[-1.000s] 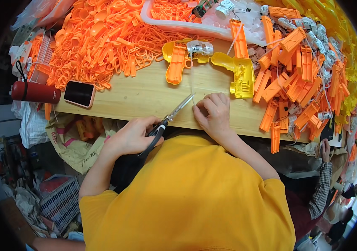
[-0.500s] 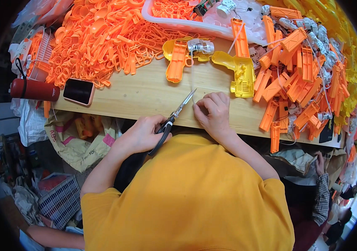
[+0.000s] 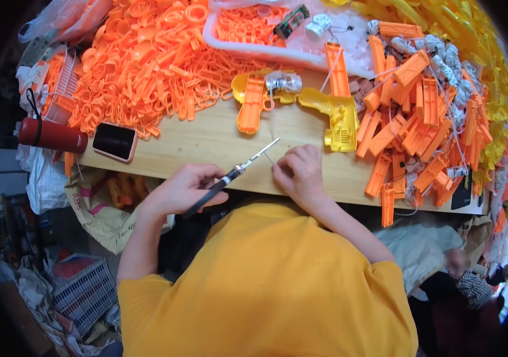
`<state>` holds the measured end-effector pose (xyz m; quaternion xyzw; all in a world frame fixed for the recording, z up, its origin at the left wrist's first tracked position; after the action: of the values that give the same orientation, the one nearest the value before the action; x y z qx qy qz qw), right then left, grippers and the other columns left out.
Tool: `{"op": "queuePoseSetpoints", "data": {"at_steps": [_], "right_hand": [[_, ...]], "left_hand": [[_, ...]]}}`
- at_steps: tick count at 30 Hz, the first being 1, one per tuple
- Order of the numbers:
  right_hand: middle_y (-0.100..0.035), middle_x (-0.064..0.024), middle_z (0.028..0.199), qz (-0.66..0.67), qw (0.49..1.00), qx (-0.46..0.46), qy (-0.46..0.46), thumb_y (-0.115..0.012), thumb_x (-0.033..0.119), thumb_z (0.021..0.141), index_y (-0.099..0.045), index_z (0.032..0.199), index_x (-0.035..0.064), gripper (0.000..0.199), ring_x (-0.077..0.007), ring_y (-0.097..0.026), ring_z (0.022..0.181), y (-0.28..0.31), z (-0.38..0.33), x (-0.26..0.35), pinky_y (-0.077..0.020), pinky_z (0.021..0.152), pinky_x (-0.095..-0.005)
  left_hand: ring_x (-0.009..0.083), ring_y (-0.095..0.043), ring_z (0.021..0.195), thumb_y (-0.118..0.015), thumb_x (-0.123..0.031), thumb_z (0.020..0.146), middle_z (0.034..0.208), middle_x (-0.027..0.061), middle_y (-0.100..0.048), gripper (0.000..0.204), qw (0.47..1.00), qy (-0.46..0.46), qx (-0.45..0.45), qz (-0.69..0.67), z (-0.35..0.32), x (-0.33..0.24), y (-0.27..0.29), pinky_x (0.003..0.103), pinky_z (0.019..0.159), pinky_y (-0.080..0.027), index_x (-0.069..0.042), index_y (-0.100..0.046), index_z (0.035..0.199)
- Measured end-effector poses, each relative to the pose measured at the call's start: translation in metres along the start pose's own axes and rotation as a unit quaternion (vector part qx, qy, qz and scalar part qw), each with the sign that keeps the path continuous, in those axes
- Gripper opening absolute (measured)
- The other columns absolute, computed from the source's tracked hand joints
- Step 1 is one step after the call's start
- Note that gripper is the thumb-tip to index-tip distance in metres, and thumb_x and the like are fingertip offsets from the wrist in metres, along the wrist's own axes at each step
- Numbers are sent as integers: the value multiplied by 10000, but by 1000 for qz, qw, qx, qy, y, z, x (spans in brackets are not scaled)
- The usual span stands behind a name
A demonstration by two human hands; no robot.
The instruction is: Assembling yellow and orange plastic toy gun components at a factory workbench.
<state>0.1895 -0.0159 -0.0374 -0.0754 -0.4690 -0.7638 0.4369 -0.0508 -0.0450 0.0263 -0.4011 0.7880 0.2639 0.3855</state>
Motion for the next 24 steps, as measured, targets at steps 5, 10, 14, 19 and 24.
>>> {"op": "queuePoseSetpoints", "data": {"at_steps": [5, 10, 14, 19, 24], "right_hand": [[-564, -54, 757, 133, 986, 66, 77, -737, 62, 664, -572, 713, 78, 172, -246, -536, 764, -10, 10, 22, -405, 704, -359], [-604, -80, 909, 243, 921, 226, 206, -737, 162, 770, -633, 942, 56, 227, -275, -559, 907, -34, 32, 68, -452, 815, -396], [-586, -88, 971, 250, 914, 212, 241, -740, 148, 742, -612, 1032, 56, 330, -278, -545, 972, -22, 52, 72, -444, 856, -398], [-624, -86, 1030, 193, 949, 138, 207, -742, 89, 743, -620, 1059, 56, 340, -290, -574, 1020, 9, 75, 37, -462, 886, -413], [-644, -114, 1033, 76, 989, -57, 111, -694, -34, 739, -629, 1053, 47, 331, -300, -610, 983, 63, 125, -6, -487, 861, -392]], "left_hand": [[16, -504, 558, -765, -76, 783, 727, -60, -560, 404, 988, -79, -130, -39, -19, -41, 45, 172, 466, -376, -32, -602, 1150], [23, -395, 494, -762, -93, 786, 620, -56, -496, 435, 948, -161, -247, 123, 25, -92, 86, 219, 448, -276, -54, -555, 1166], [57, -448, 494, -713, -192, 811, 589, -9, -547, 278, 901, -120, -273, 315, 62, -130, 113, 260, 436, -309, -103, -608, 1053], [156, -593, 600, -695, -200, 784, 687, 79, -634, 268, 802, -171, -317, 476, 112, -152, 135, 309, 520, -431, -93, -639, 1023], [282, -660, 754, -690, -219, 754, 827, 159, -679, 349, 815, -176, -281, 475, 153, -149, 152, 394, 699, -510, -67, -660, 1067]]}}
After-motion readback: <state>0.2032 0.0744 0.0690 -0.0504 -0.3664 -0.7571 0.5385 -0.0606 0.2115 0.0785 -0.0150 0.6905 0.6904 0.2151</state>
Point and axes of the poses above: each hand's wrist, its own z-axis towards the middle knuckle, its own y-axis out of the back of the hand, x = y × z, the point moved 3 cm from there along z, towards the middle knuckle
